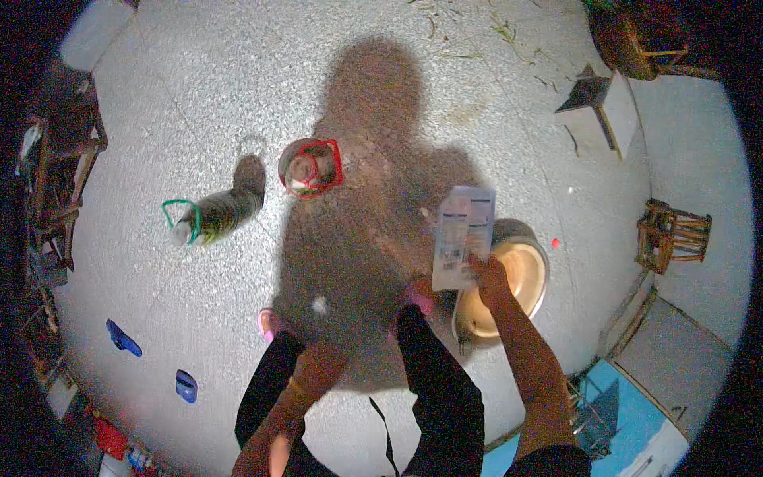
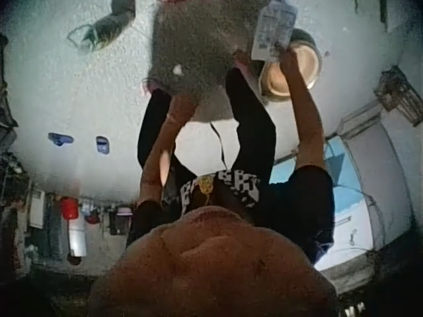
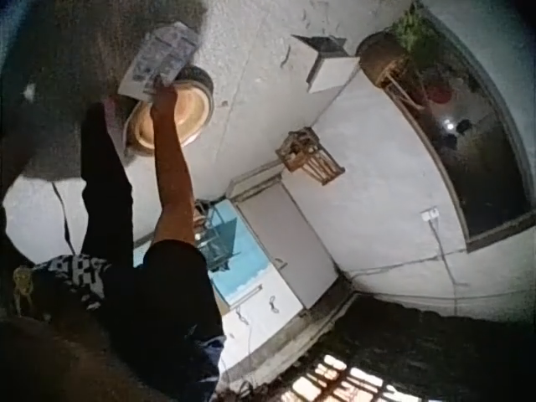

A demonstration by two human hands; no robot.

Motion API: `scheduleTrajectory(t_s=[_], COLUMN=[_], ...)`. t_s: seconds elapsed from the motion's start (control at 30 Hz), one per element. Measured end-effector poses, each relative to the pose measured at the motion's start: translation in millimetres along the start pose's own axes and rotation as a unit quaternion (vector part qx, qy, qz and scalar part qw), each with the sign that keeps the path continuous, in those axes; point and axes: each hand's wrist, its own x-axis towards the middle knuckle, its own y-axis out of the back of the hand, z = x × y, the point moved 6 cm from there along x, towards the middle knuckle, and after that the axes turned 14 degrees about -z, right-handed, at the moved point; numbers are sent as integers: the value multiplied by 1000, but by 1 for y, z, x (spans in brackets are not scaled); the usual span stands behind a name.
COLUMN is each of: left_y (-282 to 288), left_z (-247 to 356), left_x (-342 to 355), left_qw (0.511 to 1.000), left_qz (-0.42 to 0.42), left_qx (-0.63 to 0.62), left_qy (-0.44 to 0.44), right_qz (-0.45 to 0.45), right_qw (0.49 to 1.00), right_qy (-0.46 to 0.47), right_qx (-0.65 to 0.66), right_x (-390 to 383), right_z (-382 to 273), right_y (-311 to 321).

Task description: Adding white powder from a plastic bag into plastic bottles containing green leaves.

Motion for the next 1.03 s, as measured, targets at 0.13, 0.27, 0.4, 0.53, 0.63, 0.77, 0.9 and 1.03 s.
scheduleTrajectory(t_s=[0.13,0.27,0.4,0.53,0.63,0.77,0.9,1.03], left_y=[-34,-11,18,132,193,248,272,337], left_z=[-7,10,15,49,70,104,107,97], left_x=[-5,-64,-112,-227,-310,-415,-461,-484], left_qw=[998,783,320,308,270,268,301,349], left_qz=[40,163,207,342,360,398,435,400], left_qx=[-41,-599,-903,-853,-815,-755,-709,-708], left_qy=[6,48,-199,-244,-366,-447,-467,-466], right_qz=[2,-36,-68,-131,-193,-245,-274,-204], right_qw=[988,989,976,964,948,946,938,935], right_qy=[-37,6,52,101,116,119,144,254], right_qx=[147,144,202,207,226,174,159,141], right_x=[-109,-187,-222,-258,-283,-305,-276,-275], right_z=[-51,-99,-153,-240,-291,-347,-382,-426], right_y=[-17,-1,-4,-54,-98,-176,-228,-238])
